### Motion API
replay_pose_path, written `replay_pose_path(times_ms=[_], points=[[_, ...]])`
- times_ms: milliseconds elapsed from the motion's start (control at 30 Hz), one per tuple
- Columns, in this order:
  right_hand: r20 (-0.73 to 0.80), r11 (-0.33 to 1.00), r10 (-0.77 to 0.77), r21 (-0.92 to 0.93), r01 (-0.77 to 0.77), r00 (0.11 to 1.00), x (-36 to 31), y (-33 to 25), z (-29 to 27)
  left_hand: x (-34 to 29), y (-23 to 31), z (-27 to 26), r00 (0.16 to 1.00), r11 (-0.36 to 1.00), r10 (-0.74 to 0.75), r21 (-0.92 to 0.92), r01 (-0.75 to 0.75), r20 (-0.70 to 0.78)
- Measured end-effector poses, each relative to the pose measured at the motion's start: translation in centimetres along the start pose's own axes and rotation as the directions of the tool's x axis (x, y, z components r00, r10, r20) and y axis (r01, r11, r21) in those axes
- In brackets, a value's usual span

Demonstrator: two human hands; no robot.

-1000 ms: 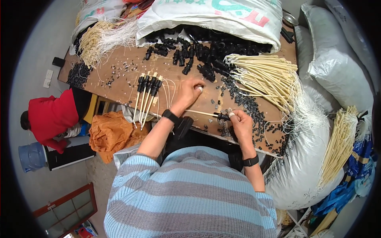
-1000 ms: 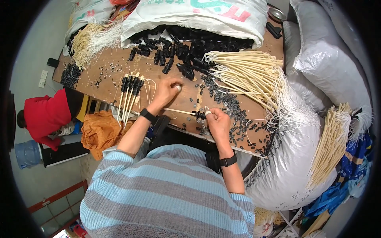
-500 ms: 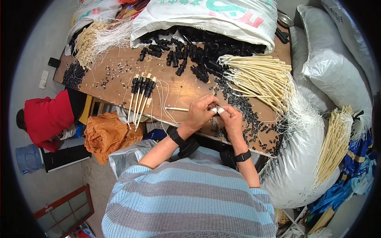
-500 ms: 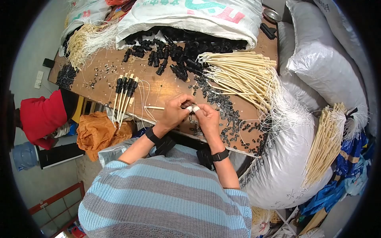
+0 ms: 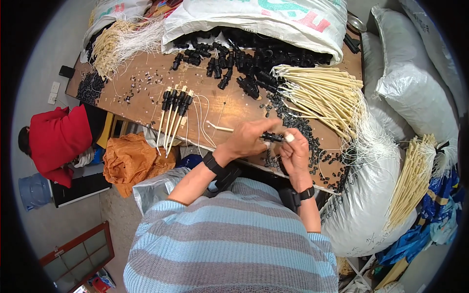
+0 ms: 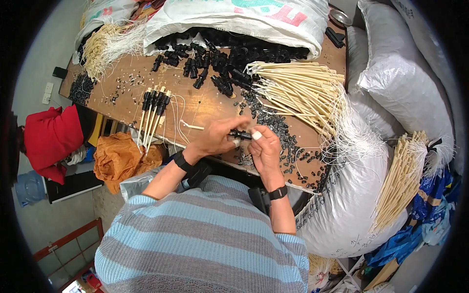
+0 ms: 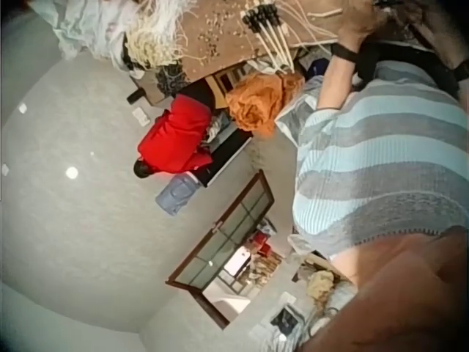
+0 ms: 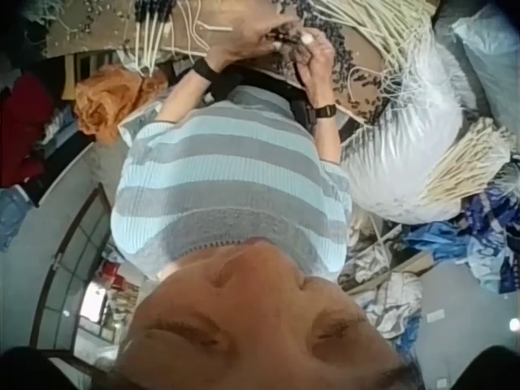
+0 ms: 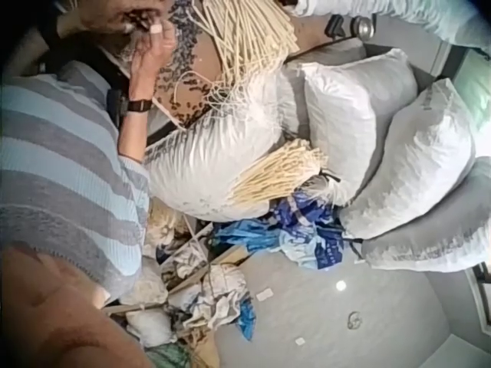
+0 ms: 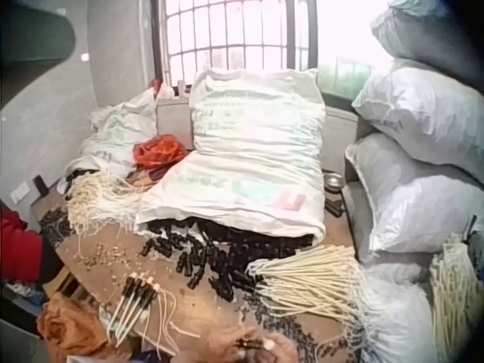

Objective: The person assembles components by hand, threading a white cord through a black plastic part and sliding a small grey piece onto the cord. This process is repeated for each unit, which is then placed onto a wooden stick on the table.

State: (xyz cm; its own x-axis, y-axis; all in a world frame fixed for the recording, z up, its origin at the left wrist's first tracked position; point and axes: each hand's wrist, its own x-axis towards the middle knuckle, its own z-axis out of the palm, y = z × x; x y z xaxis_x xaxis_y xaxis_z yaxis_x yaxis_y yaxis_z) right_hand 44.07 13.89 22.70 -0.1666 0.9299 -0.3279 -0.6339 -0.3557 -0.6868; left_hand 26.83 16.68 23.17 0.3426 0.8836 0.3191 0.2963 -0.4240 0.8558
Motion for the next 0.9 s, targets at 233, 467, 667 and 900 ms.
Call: replay_pose_path(times_ms=[233, 467, 667, 900], points=[[0.429, 0.020, -0.331, -0.888, 0.460, 0.841, -0.7, -0.9, 0.2, -0.2, -1.2, -1.7, 0.970, 0.951, -0.186, 0.279, 0.137, 0.157], [-0.020, 0.500, -0.161, -0.864, 0.064, 0.987, 0.1, -0.5, 1.0, -0.6, 0.6, -0.5, 0.985, 0.818, -0.017, 0.569, -0.086, 0.174], [0.348, 0.122, -0.474, -0.884, 0.451, 0.809, 0.3, -0.1, 4.1, -1.2, -1.1, -3.9, 0.982, 0.888, 0.133, 0.456, -0.059, -0.133], [0.706, -0.206, -0.194, -0.708, 0.675, 0.681, 0.0, -0.6, 4.0, -5.1, -6.2, -12.9, 0.848, 0.384, 0.021, 0.788, 0.482, -0.529]])
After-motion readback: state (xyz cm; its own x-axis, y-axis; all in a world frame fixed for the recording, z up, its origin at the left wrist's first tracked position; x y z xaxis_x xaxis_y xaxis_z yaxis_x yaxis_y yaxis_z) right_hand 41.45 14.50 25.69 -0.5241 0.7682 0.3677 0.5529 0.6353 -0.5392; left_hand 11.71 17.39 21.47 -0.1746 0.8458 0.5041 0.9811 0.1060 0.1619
